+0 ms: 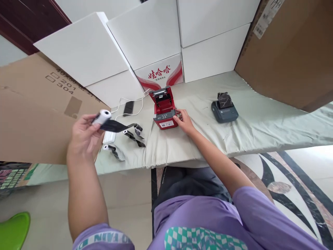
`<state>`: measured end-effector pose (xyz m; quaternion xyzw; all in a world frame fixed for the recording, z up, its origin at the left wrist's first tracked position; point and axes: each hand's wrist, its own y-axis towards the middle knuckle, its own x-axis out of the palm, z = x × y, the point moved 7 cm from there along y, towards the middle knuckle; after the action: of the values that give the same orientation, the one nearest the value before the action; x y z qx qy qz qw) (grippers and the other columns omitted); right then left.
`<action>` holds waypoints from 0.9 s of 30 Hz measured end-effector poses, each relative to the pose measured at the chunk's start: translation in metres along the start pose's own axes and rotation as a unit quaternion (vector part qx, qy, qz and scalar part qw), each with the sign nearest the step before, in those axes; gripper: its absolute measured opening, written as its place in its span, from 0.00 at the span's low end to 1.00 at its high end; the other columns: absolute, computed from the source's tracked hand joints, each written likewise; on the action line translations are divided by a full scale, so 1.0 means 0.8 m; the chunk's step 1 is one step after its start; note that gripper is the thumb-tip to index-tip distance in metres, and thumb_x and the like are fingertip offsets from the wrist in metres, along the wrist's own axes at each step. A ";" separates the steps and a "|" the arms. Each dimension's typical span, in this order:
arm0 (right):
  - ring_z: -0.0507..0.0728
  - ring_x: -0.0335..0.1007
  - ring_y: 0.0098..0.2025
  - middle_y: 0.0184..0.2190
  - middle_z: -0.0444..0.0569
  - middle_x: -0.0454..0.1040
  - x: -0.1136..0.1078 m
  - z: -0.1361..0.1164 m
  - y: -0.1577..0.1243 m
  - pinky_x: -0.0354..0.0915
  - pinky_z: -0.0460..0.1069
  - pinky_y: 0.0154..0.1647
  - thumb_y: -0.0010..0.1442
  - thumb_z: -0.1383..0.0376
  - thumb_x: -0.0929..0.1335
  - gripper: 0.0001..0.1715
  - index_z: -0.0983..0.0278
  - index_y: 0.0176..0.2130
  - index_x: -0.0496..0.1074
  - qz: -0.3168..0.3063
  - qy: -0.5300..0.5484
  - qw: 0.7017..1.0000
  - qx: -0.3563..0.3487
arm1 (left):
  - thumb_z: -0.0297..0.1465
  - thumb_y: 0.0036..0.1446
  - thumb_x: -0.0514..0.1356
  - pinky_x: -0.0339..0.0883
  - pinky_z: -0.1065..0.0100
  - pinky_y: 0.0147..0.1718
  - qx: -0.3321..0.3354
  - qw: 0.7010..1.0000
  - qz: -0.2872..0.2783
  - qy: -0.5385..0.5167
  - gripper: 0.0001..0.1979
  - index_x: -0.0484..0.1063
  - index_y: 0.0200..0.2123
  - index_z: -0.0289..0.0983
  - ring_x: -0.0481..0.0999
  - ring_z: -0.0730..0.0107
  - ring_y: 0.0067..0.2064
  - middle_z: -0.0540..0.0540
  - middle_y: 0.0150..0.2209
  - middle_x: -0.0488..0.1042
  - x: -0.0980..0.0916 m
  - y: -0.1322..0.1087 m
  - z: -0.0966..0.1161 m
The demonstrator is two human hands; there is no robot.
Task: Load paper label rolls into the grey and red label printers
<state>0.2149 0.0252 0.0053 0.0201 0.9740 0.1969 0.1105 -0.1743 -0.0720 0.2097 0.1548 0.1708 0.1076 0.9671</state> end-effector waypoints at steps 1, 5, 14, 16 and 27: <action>0.60 0.73 0.44 0.56 0.57 0.73 0.000 0.000 0.000 0.75 0.58 0.50 0.65 0.34 0.67 0.40 0.59 0.60 0.72 0.000 0.000 1.000 0.001 | 0.49 0.39 0.79 0.74 0.45 0.57 0.046 0.996 0.006 -0.070 0.22 0.82 0.40 0.59 0.84 0.54 0.53 0.61 0.45 0.86 0.020 0.002 0.022; 0.59 0.73 0.44 0.56 0.57 0.72 -0.004 0.000 0.000 0.75 0.57 0.50 0.65 0.35 0.68 0.39 0.60 0.60 0.72 0.003 -0.003 1.000 0.012 | 0.46 0.40 0.81 0.75 0.47 0.58 0.084 0.978 -0.079 -0.171 0.27 0.80 0.43 0.45 0.84 0.56 0.49 0.50 0.45 0.85 0.152 0.035 0.036; 0.58 0.74 0.43 0.56 0.58 0.72 -0.008 -0.015 -0.001 0.75 0.56 0.50 0.66 0.44 0.70 0.34 0.63 0.60 0.71 0.001 -0.020 1.000 0.004 | 0.33 0.45 0.71 0.74 0.63 0.49 -0.020 0.982 -0.186 0.022 0.14 0.80 0.37 0.36 0.82 0.60 0.46 0.42 0.42 0.84 0.309 0.109 -0.091; 0.57 0.74 0.41 0.56 0.58 0.72 -0.006 -0.016 -0.002 0.75 0.56 0.50 0.67 0.47 0.70 0.32 0.63 0.61 0.71 -0.005 -0.020 1.000 0.003 | 0.35 0.47 0.71 0.74 0.63 0.46 -0.021 0.980 -0.198 0.027 0.16 0.81 0.40 0.36 0.82 0.60 0.44 0.41 0.41 0.84 0.313 0.112 -0.099; 0.61 0.74 0.49 0.56 0.58 0.72 -0.006 -0.016 -0.001 0.75 0.58 0.52 0.66 0.51 0.72 0.29 0.62 0.60 0.72 -0.007 0.003 1.000 0.015 | 0.40 0.61 0.67 0.60 0.49 0.59 0.105 0.854 -0.295 0.415 0.16 0.86 0.51 0.45 0.75 0.41 0.59 0.40 0.44 0.85 0.327 0.122 -0.071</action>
<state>0.2170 0.0189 0.0174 0.0140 0.9772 0.1818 0.1088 0.0304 0.1022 0.1138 0.1388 0.6042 -0.1475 0.7707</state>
